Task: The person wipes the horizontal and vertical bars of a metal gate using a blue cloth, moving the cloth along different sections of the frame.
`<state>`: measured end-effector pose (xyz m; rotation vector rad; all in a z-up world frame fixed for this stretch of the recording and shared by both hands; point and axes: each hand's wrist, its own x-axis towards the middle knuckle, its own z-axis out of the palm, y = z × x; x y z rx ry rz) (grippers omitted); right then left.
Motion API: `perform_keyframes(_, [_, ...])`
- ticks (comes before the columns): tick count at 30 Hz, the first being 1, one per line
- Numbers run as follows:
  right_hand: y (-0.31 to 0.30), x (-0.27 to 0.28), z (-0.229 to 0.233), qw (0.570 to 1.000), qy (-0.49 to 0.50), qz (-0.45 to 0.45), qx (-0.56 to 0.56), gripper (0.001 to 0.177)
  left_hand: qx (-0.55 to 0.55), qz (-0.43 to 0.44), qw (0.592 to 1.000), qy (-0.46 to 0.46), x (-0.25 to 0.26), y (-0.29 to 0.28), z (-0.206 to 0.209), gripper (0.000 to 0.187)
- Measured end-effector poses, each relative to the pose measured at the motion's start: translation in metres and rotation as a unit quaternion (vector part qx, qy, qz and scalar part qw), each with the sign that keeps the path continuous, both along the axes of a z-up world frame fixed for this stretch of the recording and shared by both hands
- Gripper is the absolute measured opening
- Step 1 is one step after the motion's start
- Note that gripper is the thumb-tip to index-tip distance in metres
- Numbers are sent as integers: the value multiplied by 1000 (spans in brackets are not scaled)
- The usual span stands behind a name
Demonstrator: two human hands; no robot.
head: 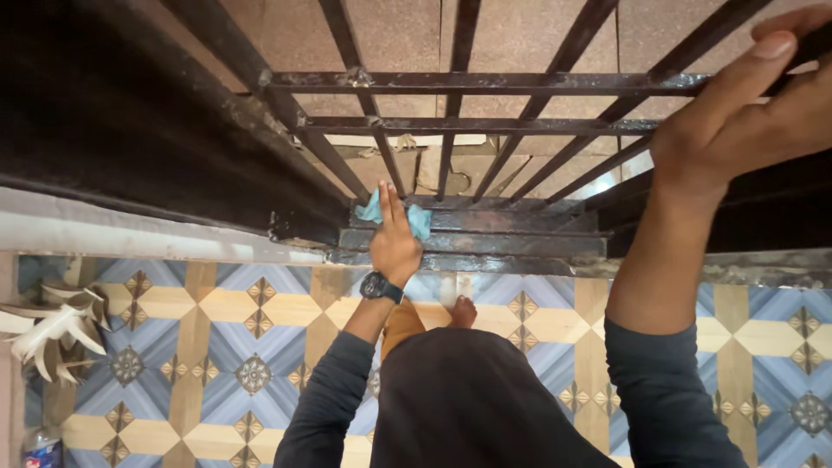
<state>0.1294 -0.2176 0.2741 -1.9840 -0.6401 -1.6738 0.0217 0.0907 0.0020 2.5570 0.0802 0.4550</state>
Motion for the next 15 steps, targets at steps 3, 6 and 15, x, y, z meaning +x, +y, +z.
perform_keyframes(3, [5, -8, 6, 1000, 13, -20, -8, 26, 36, 53, 996, 54, -3, 5, 10, 85])
perform_keyframes(6, [10, -10, 15, 1000, 17, -15, -4, 24, 31, 89, 994, 50, 3, -5, 15, 91])
perform_keyframes(15, [16, -15, 23, 998, -9, -62, -4, 21, -10, 44, 997, 61, 7, 0, 10, 89])
